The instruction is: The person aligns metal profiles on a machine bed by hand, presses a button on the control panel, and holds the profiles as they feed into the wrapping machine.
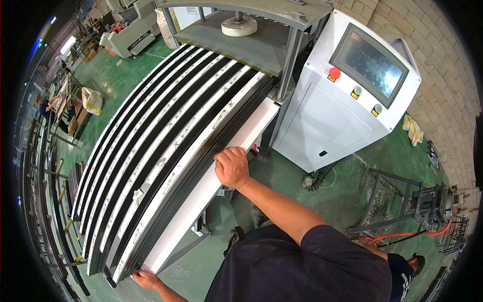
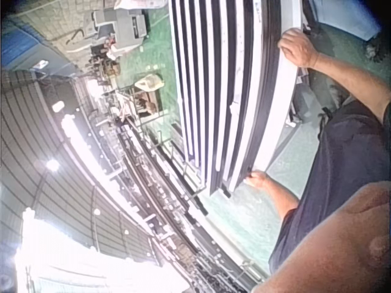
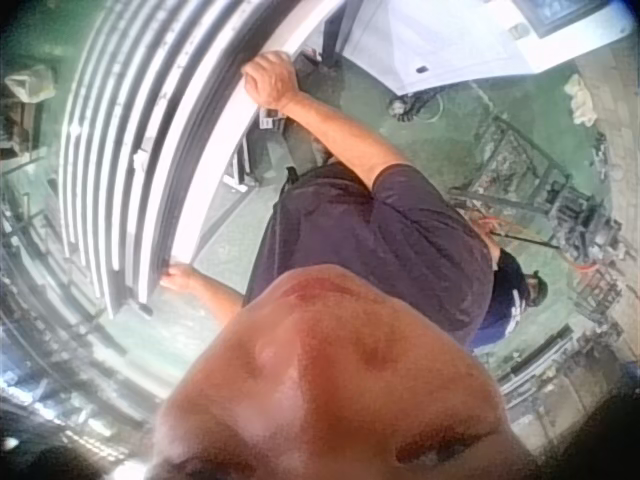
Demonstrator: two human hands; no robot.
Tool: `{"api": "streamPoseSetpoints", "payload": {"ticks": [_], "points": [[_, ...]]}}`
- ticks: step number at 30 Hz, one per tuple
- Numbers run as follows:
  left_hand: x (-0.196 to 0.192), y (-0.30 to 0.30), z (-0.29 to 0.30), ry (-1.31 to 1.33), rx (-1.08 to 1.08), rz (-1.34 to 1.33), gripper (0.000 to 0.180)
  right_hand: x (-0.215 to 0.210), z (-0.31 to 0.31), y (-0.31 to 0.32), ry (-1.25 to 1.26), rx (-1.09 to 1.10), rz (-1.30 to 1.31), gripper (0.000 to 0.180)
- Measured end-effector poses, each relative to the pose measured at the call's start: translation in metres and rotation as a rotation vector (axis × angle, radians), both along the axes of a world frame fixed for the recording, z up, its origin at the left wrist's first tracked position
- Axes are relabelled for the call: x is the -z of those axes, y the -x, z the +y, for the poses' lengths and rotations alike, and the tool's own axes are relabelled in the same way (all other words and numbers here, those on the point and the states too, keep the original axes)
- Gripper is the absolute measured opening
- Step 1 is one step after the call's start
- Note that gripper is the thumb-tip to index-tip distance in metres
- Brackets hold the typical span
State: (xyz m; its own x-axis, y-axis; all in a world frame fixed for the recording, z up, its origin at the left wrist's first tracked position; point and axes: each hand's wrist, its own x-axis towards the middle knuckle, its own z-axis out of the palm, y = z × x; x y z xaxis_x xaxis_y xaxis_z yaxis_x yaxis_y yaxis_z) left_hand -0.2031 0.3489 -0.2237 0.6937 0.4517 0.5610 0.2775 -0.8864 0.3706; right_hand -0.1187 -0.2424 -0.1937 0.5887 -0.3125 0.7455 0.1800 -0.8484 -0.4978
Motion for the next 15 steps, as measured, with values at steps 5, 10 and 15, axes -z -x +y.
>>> {"api": "streamPoseSetpoints", "payload": {"ticks": [5,10,15], "points": [[0.002,0.000,0.002,-0.009,0.001,-0.008,0.031,0.000,0.000,-0.001,0.000,0.001,-0.006,0.008],[0.005,0.000,0.008,-0.001,-0.009,0.006,0.030,0.000,0.000,-0.001,0.002,0.002,-0.003,0.008],[0.005,0.000,0.007,-0.015,0.008,-0.005,0.030,0.000,0.000,-0.001,0.000,0.002,-0.002,0.008]]}}
